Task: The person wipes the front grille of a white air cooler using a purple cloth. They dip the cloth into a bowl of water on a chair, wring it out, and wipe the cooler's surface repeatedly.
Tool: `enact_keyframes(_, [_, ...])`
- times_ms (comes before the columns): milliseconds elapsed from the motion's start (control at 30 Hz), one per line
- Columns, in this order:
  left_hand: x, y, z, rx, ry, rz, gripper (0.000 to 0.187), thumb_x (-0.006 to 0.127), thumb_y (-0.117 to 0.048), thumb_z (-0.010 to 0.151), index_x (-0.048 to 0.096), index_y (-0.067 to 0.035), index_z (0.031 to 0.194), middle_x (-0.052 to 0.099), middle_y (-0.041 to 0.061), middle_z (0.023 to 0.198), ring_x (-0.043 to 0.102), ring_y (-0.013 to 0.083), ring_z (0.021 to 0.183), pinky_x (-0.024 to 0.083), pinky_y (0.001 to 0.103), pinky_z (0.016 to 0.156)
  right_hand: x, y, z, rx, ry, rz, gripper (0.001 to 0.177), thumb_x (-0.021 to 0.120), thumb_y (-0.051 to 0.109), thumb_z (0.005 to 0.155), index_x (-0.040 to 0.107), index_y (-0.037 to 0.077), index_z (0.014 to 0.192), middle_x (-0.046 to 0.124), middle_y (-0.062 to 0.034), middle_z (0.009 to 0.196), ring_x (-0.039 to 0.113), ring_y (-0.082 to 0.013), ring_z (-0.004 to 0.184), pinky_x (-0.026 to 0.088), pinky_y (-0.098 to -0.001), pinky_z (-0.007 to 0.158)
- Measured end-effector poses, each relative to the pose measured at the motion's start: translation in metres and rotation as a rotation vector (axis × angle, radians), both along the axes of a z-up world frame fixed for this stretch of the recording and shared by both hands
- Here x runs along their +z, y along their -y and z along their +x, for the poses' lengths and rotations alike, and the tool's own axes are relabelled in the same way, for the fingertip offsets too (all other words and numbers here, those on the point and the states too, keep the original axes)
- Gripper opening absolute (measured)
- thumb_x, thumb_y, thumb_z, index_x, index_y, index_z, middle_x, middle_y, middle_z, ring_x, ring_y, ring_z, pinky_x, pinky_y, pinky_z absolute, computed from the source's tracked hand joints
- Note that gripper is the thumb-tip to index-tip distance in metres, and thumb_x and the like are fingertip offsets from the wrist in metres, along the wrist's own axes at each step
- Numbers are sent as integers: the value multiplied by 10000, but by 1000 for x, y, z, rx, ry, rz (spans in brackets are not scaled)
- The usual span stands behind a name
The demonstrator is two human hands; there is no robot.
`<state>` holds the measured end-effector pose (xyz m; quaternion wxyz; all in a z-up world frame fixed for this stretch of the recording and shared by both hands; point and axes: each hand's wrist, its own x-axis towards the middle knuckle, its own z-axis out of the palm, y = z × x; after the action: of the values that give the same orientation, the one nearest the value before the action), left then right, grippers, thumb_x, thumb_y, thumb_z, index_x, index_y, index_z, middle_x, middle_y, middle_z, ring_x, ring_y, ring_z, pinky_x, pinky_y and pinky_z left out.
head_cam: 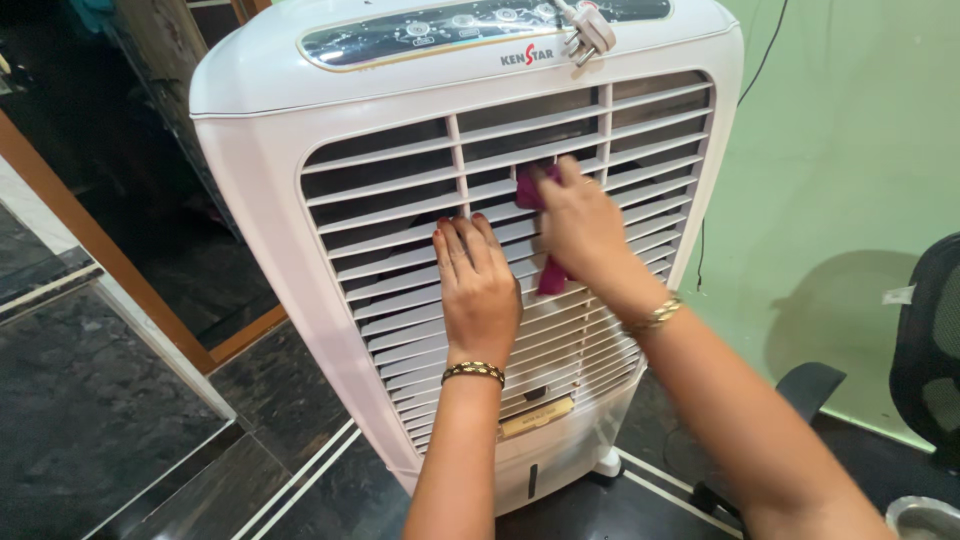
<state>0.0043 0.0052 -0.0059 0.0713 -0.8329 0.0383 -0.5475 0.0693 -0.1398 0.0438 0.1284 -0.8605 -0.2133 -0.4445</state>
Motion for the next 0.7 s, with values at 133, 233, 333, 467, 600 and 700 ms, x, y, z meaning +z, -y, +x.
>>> enact_keyframes(133, [0,0,2,-4,-3,1,524,494,-150,923,559,139,1355,550,306,1346,503,456,1330,322,485,1220,1,-21,5,-136,-69,-29,142,627,65,802,719,51,909,617,-143,1145,682,-395,877,575,-492,695])
enact_keyframes(233, [-1,-1,2,16,-4,17,523,501,-154,932,552,134,1366,548,312,1347,503,451,1337,321,481,1221,4,-17,2,-128,-102,-83,182,618,58,816,726,62,963,624,-131,1117,686,-386,860,577,-491,682])
enact_keyframes(333, [-1,-2,3,-13,1,0,556,503,-155,907,540,134,1380,543,303,1364,498,449,1348,316,474,1225,1,-6,-10,-58,-47,-90,312,625,74,802,720,62,1099,634,-116,1103,689,-375,874,576,-476,699])
enact_keyframes(467, [2,-1,-1,-11,-26,-4,567,501,-158,902,536,150,1377,539,307,1356,490,457,1339,308,483,1218,1,18,-36,54,-15,-12,521,648,93,777,690,130,1295,635,-132,1064,685,-370,857,561,-474,711])
enact_keyframes(600, [1,2,-1,27,-24,0,551,493,-153,913,537,144,1375,532,313,1363,480,457,1349,300,481,1224,4,21,-33,78,22,45,473,667,112,849,681,142,1322,613,-172,1044,672,-390,818,555,-487,711])
enact_keyframes(700, [-1,2,1,35,-20,6,540,489,-152,926,538,141,1378,531,313,1370,480,454,1356,301,477,1225,11,1,-9,-74,17,5,444,677,115,792,715,137,1234,630,-160,975,687,-382,756,555,-501,639])
